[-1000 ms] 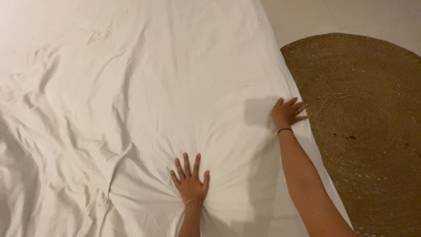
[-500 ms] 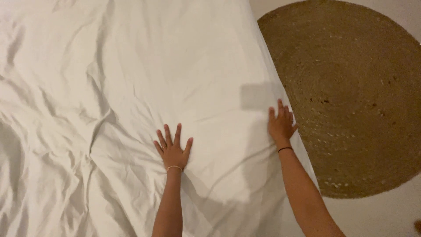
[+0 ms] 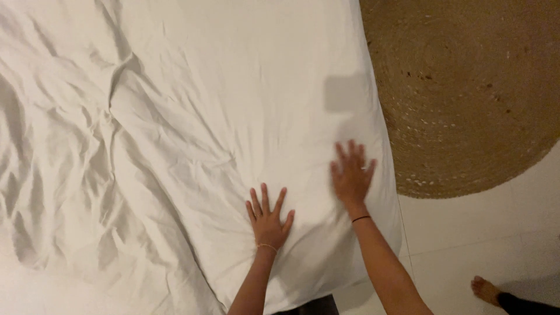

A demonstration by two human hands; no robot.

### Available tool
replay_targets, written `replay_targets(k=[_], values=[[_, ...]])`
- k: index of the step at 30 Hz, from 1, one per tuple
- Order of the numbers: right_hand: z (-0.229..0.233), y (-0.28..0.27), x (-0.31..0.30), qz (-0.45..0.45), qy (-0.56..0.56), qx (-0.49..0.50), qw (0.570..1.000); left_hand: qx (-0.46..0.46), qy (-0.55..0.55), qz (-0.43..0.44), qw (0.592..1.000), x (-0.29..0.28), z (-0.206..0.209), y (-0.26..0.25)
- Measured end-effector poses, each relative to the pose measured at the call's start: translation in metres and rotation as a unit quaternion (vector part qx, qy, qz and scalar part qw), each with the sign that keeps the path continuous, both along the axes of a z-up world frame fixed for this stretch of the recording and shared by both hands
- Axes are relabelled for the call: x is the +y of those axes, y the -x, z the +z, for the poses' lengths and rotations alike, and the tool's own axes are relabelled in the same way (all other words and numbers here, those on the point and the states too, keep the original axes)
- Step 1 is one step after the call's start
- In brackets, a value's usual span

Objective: Smoothing and tucking a white duvet on a bed to make it neat.

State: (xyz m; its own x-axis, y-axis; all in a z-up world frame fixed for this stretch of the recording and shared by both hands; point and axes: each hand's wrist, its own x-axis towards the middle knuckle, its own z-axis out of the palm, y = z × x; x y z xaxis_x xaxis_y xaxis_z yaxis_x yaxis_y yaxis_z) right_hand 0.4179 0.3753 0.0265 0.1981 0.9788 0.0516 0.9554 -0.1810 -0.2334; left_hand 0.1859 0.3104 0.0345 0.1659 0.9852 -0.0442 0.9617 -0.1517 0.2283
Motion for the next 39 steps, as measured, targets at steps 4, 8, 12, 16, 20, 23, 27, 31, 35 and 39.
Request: replay_targets(k=[4, 8, 12, 16, 20, 23, 27, 31, 35, 39], values=[[-0.078, -0.104, -0.053, -0.433, 0.143, 0.251, 0.854, 0.003, -0.019, -0.089, 0.996, -0.074, 0.002, -0.031], [-0.117, -0.129, -0.127, -0.477, 0.124, 0.291, 0.82, -0.005, -0.029, -0.118, 0.993, -0.132, 0.014, -0.051], [-0.061, -0.098, -0.187, -0.479, 0.181, 0.326, 0.795, 0.004, -0.016, -0.198, 0.98, -0.167, 0.011, -0.044], [-0.068, -0.086, -0.256, -0.569, 0.193, 0.429, 0.675, 0.015, -0.011, -0.224, 0.974, -0.193, 0.007, -0.03], [-0.018, -0.054, -0.279, -0.598, 0.244, 0.563, 0.516, 0.047, -0.017, -0.237, 0.97, -0.22, 0.004, -0.017], [-0.036, -0.034, -0.3, -0.62, 0.133, 0.7, 0.329, 0.026, -0.025, -0.225, 0.974, -0.239, 0.0, -0.013], [-0.2, -0.096, -0.404, -0.626, 0.037, 0.708, 0.324, 0.0, -0.032, -0.183, 0.983, -0.244, -0.026, -0.013], [-0.189, -0.108, -0.364, -0.65, 0.004, 0.604, 0.462, -0.025, -0.043, -0.136, 0.989, -0.237, -0.044, -0.012], [-0.146, -0.139, -0.373, -0.582, -0.005, 0.537, 0.61, -0.054, -0.003, -0.161, 0.986, -0.234, -0.039, -0.028], [-0.129, -0.134, -0.323, -0.526, 0.29, 0.398, 0.694, -0.093, 0.092, -0.162, 0.978, -0.259, -0.055, -0.032]])
